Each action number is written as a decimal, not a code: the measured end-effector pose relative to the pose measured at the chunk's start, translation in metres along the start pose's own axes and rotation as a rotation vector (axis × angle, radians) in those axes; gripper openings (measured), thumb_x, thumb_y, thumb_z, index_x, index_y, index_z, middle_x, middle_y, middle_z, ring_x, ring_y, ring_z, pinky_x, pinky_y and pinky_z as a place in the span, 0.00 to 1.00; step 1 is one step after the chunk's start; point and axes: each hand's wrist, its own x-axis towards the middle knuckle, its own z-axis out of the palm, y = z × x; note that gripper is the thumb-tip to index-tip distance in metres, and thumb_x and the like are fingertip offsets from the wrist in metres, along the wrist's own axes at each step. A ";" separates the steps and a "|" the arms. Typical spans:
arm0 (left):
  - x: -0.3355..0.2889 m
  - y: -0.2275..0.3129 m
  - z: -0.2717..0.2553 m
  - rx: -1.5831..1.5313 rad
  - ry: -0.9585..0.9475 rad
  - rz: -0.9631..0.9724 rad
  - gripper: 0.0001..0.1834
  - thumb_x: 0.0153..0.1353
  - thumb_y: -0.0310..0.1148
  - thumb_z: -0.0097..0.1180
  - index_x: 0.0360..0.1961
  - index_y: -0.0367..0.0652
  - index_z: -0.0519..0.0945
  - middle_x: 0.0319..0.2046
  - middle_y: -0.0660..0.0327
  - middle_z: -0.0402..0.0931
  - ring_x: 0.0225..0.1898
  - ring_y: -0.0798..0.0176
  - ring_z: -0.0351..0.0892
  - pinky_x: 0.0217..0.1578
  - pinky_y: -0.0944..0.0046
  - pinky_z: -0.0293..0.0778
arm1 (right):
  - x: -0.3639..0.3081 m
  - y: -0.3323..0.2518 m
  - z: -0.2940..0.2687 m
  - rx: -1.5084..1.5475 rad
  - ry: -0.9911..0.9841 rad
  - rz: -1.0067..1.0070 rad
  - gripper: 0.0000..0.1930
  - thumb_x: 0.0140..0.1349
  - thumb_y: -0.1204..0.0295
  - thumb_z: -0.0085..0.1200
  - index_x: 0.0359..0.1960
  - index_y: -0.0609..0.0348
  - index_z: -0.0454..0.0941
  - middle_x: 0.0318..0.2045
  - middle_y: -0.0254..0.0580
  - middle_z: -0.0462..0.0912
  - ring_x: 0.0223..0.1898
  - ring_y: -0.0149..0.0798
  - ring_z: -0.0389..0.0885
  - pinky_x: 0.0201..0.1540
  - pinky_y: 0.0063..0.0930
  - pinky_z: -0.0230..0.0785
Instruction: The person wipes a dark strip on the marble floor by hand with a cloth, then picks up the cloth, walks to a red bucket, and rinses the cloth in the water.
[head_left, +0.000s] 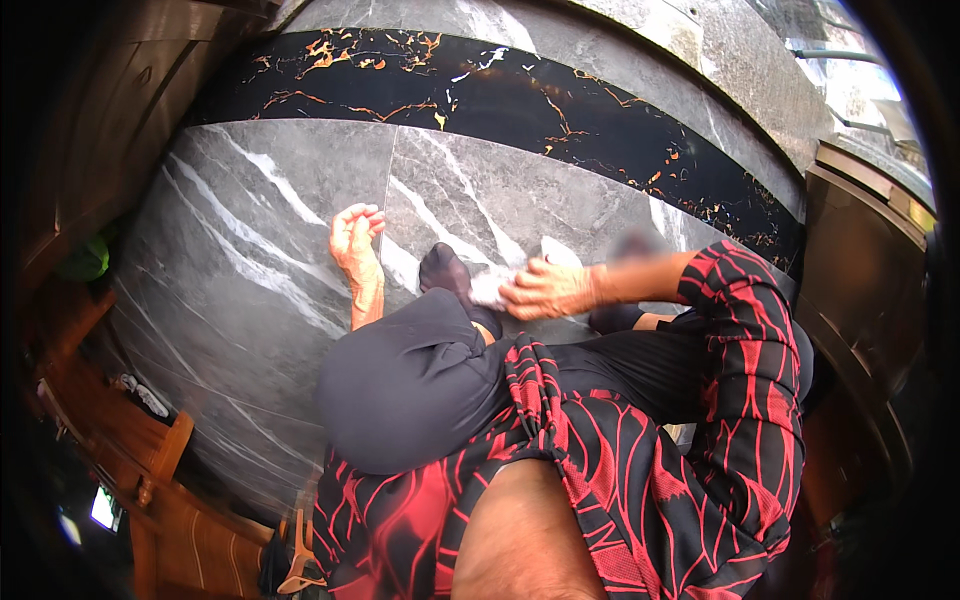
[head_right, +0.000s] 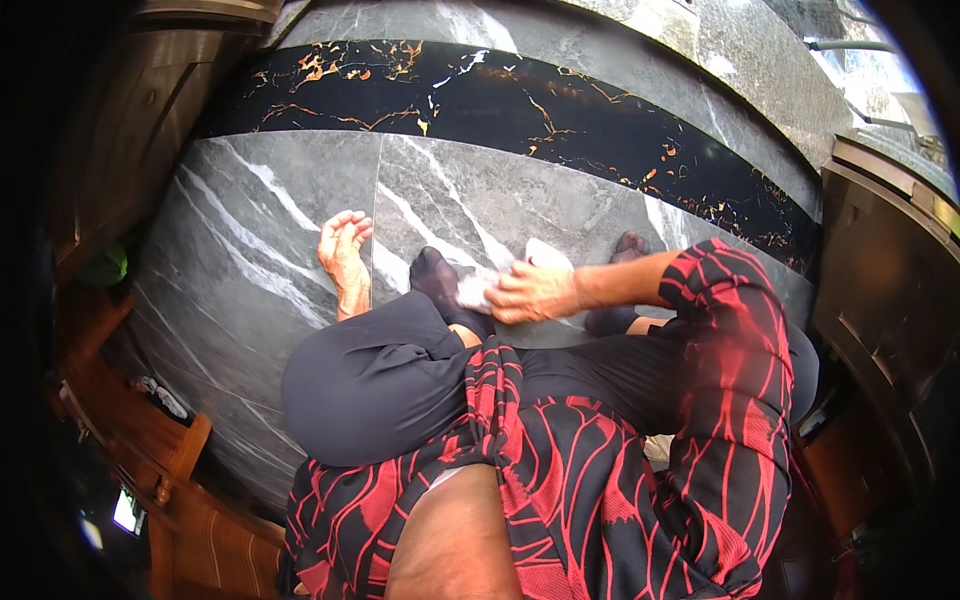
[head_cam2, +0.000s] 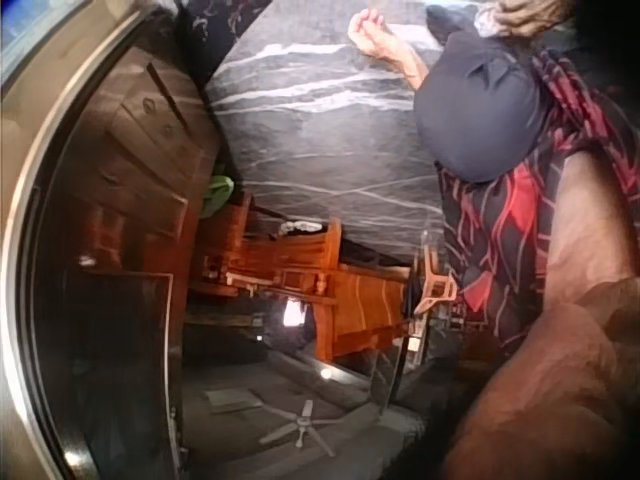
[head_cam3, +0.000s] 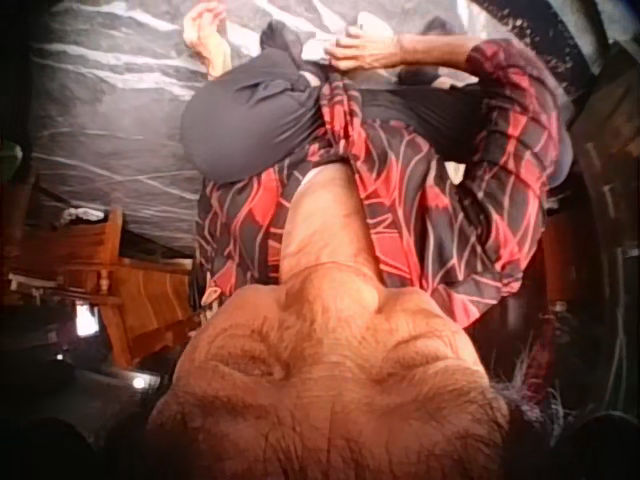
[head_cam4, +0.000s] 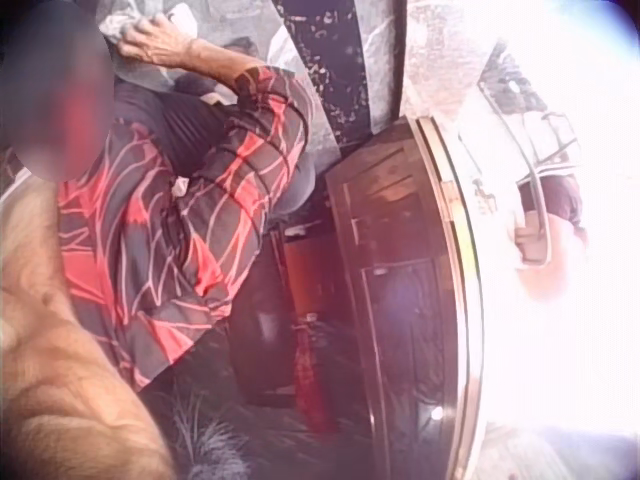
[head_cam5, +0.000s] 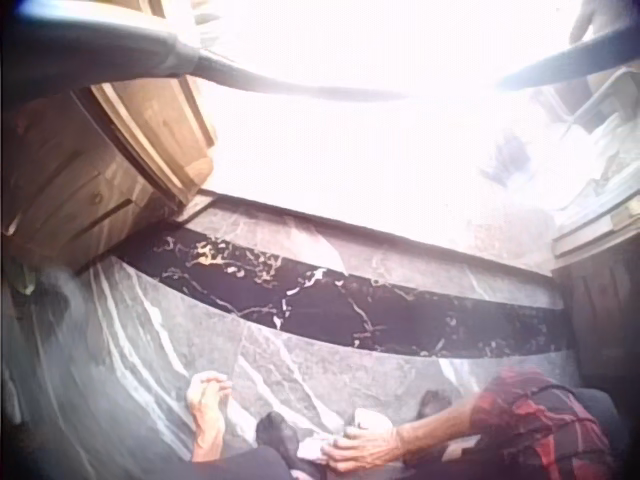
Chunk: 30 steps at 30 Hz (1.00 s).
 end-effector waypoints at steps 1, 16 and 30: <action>0.005 0.000 0.002 0.007 0.008 0.005 0.10 0.61 0.24 0.49 0.43 0.32 0.73 0.36 0.51 0.78 0.33 0.61 0.80 0.36 0.65 0.79 | -0.019 -0.018 0.013 -0.045 0.037 -0.065 0.21 0.56 0.62 0.45 0.53 0.48 0.68 0.58 0.43 0.67 0.49 0.42 0.71 0.47 0.45 0.64; 0.015 0.003 0.045 0.456 0.088 0.404 0.08 0.62 0.20 0.45 0.39 0.33 0.76 0.34 0.56 0.79 0.33 0.64 0.80 0.37 0.67 0.77 | 0.048 0.203 -0.038 -0.210 0.182 0.467 0.20 0.49 0.62 0.57 0.47 0.34 0.74 0.55 0.34 0.71 0.35 0.38 0.71 0.34 0.35 0.65; 0.146 0.053 0.027 0.949 0.217 0.916 0.09 0.64 0.25 0.45 0.43 0.32 0.73 0.45 0.49 0.73 0.48 0.47 0.73 0.51 0.52 0.69 | 0.194 0.104 0.040 -0.087 0.194 0.412 0.24 0.56 0.63 0.44 0.57 0.47 0.67 0.59 0.40 0.66 0.46 0.40 0.69 0.51 0.38 0.62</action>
